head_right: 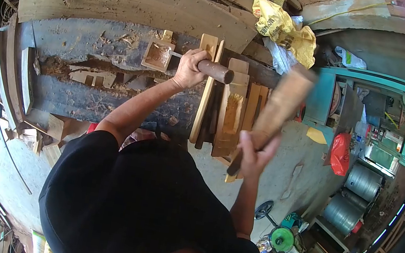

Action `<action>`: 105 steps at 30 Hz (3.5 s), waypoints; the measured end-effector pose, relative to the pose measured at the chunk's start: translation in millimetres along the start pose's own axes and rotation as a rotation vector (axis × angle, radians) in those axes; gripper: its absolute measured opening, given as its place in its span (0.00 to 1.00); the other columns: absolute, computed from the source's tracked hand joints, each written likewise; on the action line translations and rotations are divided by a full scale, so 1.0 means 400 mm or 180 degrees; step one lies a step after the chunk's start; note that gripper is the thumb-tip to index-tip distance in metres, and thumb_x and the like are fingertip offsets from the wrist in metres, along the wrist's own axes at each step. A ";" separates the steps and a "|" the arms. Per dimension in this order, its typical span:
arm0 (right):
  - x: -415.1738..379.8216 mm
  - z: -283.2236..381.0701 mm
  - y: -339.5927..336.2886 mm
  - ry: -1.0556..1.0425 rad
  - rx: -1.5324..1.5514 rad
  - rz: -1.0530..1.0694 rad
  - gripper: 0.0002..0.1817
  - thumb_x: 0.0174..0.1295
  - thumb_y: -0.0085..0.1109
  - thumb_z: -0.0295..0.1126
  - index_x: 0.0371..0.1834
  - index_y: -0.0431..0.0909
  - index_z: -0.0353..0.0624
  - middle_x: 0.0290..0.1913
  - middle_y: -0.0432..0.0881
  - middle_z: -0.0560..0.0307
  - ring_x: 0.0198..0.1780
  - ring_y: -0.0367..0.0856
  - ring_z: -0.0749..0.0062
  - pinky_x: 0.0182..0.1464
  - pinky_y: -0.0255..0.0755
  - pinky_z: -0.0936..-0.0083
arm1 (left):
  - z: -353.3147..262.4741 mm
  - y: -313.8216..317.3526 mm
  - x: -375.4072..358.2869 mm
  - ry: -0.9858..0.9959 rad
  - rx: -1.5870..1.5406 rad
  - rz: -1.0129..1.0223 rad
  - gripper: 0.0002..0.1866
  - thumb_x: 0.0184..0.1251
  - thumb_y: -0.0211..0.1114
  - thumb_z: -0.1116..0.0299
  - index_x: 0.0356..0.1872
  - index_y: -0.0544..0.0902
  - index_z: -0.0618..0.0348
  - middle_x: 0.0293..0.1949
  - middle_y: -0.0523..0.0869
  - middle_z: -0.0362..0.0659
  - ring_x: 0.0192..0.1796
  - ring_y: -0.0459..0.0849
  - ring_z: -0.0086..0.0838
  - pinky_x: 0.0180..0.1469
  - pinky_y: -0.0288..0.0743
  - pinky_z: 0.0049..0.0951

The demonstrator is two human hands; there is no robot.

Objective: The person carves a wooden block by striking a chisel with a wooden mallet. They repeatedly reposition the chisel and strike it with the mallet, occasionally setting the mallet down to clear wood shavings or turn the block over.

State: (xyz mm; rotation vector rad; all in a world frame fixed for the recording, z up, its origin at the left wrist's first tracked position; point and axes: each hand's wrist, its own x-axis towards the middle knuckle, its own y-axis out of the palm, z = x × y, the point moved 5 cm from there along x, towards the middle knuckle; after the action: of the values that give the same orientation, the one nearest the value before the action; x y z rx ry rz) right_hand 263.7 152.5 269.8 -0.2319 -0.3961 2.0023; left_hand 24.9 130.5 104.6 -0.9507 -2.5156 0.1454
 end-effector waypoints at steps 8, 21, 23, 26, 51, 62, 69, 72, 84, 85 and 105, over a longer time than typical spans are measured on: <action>0.024 -0.017 0.121 -0.1544 -0.2542 0.0675 0.29 0.58 0.69 0.30 0.60 0.67 0.35 0.34 0.78 0.58 0.32 0.78 0.74 0.40 0.75 0.78 | 0.023 0.008 0.001 0.0069 -0.0079 0.0092 0.09 0.46 0.70 0.70 0.29 0.79 0.51 0.29 0.82 0.42 0.40 0.82 0.41 0.43 0.71 0.39; 0.023 -0.011 0.024 0.0096 -0.0050 0.0023 0.27 0.62 0.61 0.25 0.62 0.61 0.37 0.33 0.74 0.57 0.24 0.74 0.78 0.26 0.73 0.80 | -0.007 0.006 -0.002 0.0259 -0.0055 0.0402 0.13 0.43 0.70 0.72 0.33 0.79 0.52 0.29 0.81 0.43 0.39 0.82 0.45 0.44 0.72 0.42; 0.017 -0.021 0.026 0.0106 -0.0073 0.0063 0.27 0.62 0.61 0.25 0.62 0.61 0.37 0.33 0.74 0.57 0.24 0.74 0.78 0.27 0.73 0.80 | 0.003 0.003 0.000 0.0256 -0.0034 0.0347 0.13 0.42 0.69 0.73 0.32 0.79 0.53 0.30 0.81 0.43 0.39 0.82 0.45 0.44 0.72 0.42; 0.015 -0.021 0.027 0.0113 -0.0145 0.0124 0.27 0.62 0.62 0.25 0.62 0.61 0.37 0.33 0.74 0.57 0.24 0.74 0.78 0.27 0.73 0.79 | 0.000 0.004 0.004 0.0292 -0.0036 0.0289 0.13 0.42 0.69 0.73 0.32 0.79 0.53 0.30 0.82 0.44 0.39 0.82 0.45 0.44 0.72 0.43; 0.043 0.069 0.050 -0.0290 0.0027 0.0324 0.30 0.60 0.63 0.22 0.62 0.58 0.35 0.33 0.75 0.56 0.25 0.75 0.78 0.29 0.73 0.81 | 0.001 -0.010 0.034 0.0097 -0.0229 0.0081 0.12 0.43 0.68 0.74 0.33 0.78 0.55 0.31 0.81 0.44 0.40 0.82 0.44 0.45 0.72 0.40; 0.081 0.206 0.004 -0.1413 0.0152 0.0189 0.33 0.61 0.52 0.25 0.70 0.53 0.31 0.30 0.77 0.51 0.28 0.77 0.70 0.40 0.74 0.74 | 0.012 0.010 0.038 -0.0031 -0.0072 -0.0082 0.14 0.42 0.68 0.73 0.34 0.79 0.52 0.30 0.80 0.42 0.41 0.81 0.42 0.44 0.69 0.40; 0.055 -0.024 0.078 -0.0541 -0.1488 0.0522 0.28 0.62 0.55 0.27 0.65 0.60 0.32 0.32 0.78 0.54 0.28 0.78 0.72 0.34 0.75 0.76 | 0.013 0.011 0.048 0.0006 -0.0197 -0.0159 0.11 0.47 0.70 0.72 0.32 0.78 0.55 0.30 0.83 0.45 0.36 0.83 0.45 0.42 0.76 0.39; 0.076 0.010 0.062 0.0202 -0.0344 0.0380 0.24 0.62 0.58 0.26 0.60 0.65 0.32 0.30 0.78 0.55 0.26 0.77 0.74 0.34 0.74 0.77 | 0.026 0.008 0.052 -0.0045 -0.0150 -0.0160 0.11 0.46 0.71 0.72 0.31 0.78 0.55 0.30 0.83 0.45 0.36 0.84 0.45 0.41 0.76 0.39; 0.107 0.002 0.017 -0.0229 0.0156 0.0133 0.28 0.61 0.67 0.33 0.59 0.65 0.33 0.30 0.78 0.57 0.25 0.76 0.77 0.31 0.74 0.77 | 0.031 0.006 0.049 -0.0259 -0.0175 -0.0167 0.10 0.47 0.70 0.69 0.30 0.77 0.52 0.30 0.82 0.43 0.38 0.82 0.45 0.43 0.71 0.40; 0.114 0.046 0.002 -0.0914 0.0452 -0.0050 0.27 0.61 0.68 0.33 0.59 0.66 0.34 0.32 0.78 0.56 0.26 0.77 0.76 0.36 0.75 0.76 | 0.023 0.003 0.055 -0.0195 -0.0120 -0.0165 0.10 0.48 0.70 0.69 0.30 0.78 0.52 0.30 0.82 0.43 0.39 0.82 0.45 0.43 0.71 0.40; 0.005 -0.094 0.036 0.0363 -0.0449 0.0350 0.35 0.61 0.65 0.25 0.70 0.57 0.37 0.34 0.76 0.57 0.22 0.74 0.77 0.25 0.71 0.80 | -0.006 0.030 0.018 0.0167 -0.0481 0.0503 0.14 0.43 0.70 0.74 0.33 0.78 0.53 0.31 0.83 0.45 0.41 0.82 0.48 0.46 0.74 0.43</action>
State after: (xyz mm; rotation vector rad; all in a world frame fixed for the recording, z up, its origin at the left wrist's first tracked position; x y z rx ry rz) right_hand 263.1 155.0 229.6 -0.4631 -0.4606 2.0591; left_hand 28.5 144.1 106.3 -1.1981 -2.4296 -0.0218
